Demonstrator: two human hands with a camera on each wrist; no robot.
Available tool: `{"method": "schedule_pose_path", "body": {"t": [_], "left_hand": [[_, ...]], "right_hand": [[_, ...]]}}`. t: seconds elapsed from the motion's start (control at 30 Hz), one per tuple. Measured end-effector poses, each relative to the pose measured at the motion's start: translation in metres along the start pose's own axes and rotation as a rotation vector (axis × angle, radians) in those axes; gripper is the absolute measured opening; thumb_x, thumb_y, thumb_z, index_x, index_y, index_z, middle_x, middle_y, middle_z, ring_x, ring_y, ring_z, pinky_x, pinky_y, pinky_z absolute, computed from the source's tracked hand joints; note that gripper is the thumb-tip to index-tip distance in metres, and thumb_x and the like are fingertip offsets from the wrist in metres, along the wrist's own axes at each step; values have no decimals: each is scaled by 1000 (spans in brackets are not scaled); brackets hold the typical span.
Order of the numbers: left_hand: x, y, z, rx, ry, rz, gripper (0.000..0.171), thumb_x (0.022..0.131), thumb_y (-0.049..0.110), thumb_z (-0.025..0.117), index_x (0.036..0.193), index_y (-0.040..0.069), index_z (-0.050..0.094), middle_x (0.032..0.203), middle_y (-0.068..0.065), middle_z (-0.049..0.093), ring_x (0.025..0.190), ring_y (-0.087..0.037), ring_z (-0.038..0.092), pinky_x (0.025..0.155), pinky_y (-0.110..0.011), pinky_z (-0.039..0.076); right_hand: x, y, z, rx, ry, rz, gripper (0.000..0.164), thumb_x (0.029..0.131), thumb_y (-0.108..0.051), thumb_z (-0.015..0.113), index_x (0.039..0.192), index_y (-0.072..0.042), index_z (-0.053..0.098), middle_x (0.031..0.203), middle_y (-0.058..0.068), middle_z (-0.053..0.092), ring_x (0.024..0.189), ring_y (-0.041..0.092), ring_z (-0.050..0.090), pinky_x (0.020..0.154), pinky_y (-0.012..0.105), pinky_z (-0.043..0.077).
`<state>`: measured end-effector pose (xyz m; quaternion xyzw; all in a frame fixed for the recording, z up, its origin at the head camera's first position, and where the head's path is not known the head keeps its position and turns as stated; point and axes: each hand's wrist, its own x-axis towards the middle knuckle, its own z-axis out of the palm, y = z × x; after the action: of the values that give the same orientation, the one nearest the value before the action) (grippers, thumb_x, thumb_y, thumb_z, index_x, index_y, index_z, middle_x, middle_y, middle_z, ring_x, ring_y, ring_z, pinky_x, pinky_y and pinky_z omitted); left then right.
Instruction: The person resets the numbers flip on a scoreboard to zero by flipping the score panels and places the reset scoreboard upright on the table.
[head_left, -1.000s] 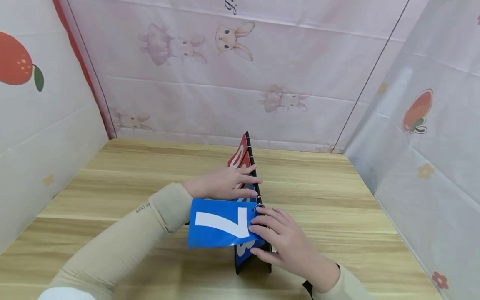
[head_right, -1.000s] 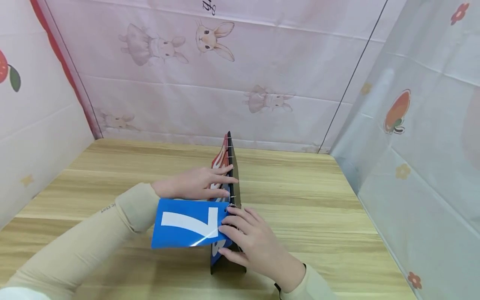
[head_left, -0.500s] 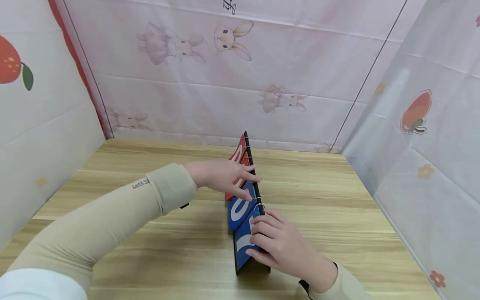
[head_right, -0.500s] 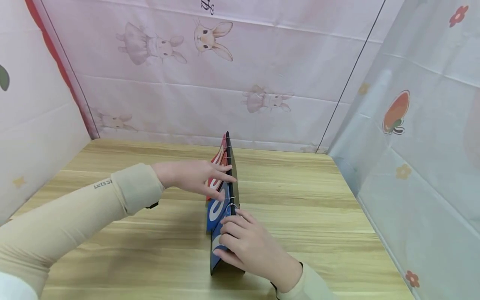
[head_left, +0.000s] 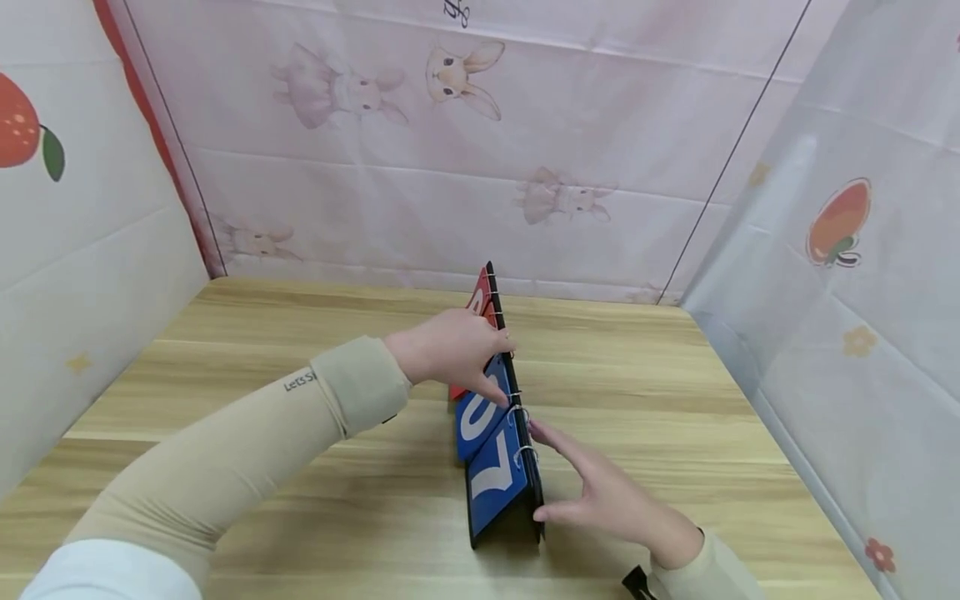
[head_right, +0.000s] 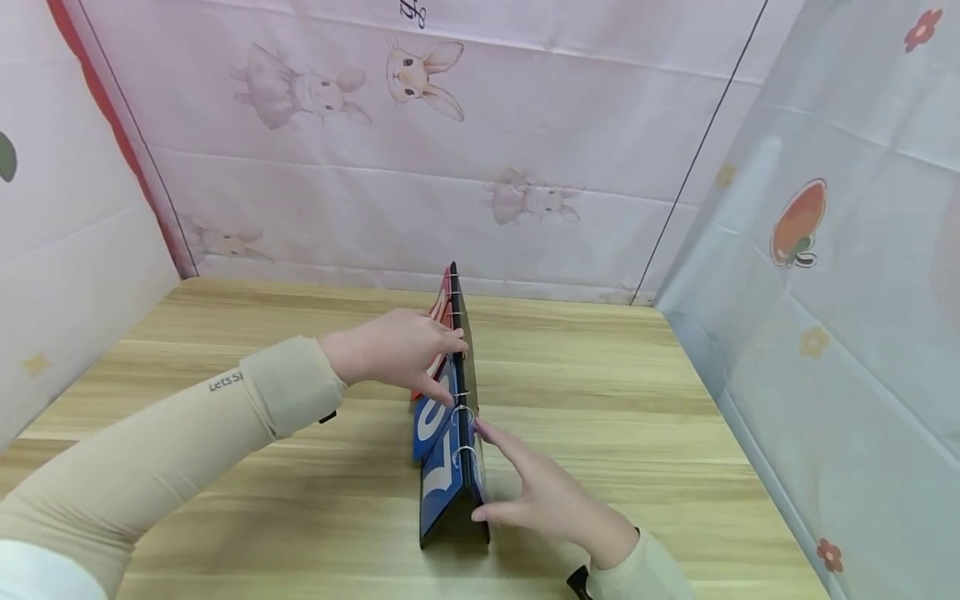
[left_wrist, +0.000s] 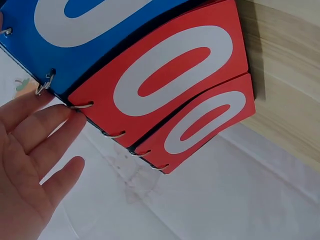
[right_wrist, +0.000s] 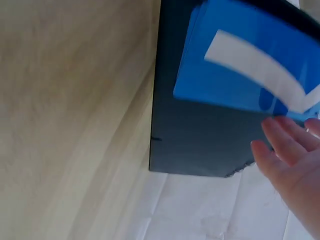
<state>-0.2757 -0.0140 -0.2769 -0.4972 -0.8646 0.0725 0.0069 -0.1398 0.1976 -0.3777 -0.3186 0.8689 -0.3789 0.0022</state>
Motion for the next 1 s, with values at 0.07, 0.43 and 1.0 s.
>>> {"method": "schedule_pose_path", "body": {"t": [0.07, 0.43, 1.0], "left_hand": [[2, 1, 1, -4, -8, -12, 75, 73, 69, 57, 126, 16, 57, 111, -5, 67, 66, -8, 60, 79, -32, 55], [3, 0, 2, -26, -13, -14, 73, 74, 69, 56, 127, 18, 57, 132, -10, 53, 54, -5, 56, 79, -30, 55], [1, -1, 3, -40, -41, -25, 73, 77, 67, 55, 131, 17, 53, 136, -12, 49, 82, -11, 63, 81, -32, 54]], "right_hand": [[0, 4, -1, -1, 13, -24, 91, 74, -29, 76, 146, -18, 22, 141, 11, 43, 125, 29, 41, 96, 59, 38], [-2, 9, -11, -32, 2, -108, 81, 75, -28, 74, 141, -5, 32, 135, 12, 50, 112, 26, 54, 89, 58, 45], [-2, 12, -11, -7, -75, -35, 65, 83, -38, 64, 139, -15, 40, 136, 8, 50, 116, 21, 52, 92, 52, 46]]}}
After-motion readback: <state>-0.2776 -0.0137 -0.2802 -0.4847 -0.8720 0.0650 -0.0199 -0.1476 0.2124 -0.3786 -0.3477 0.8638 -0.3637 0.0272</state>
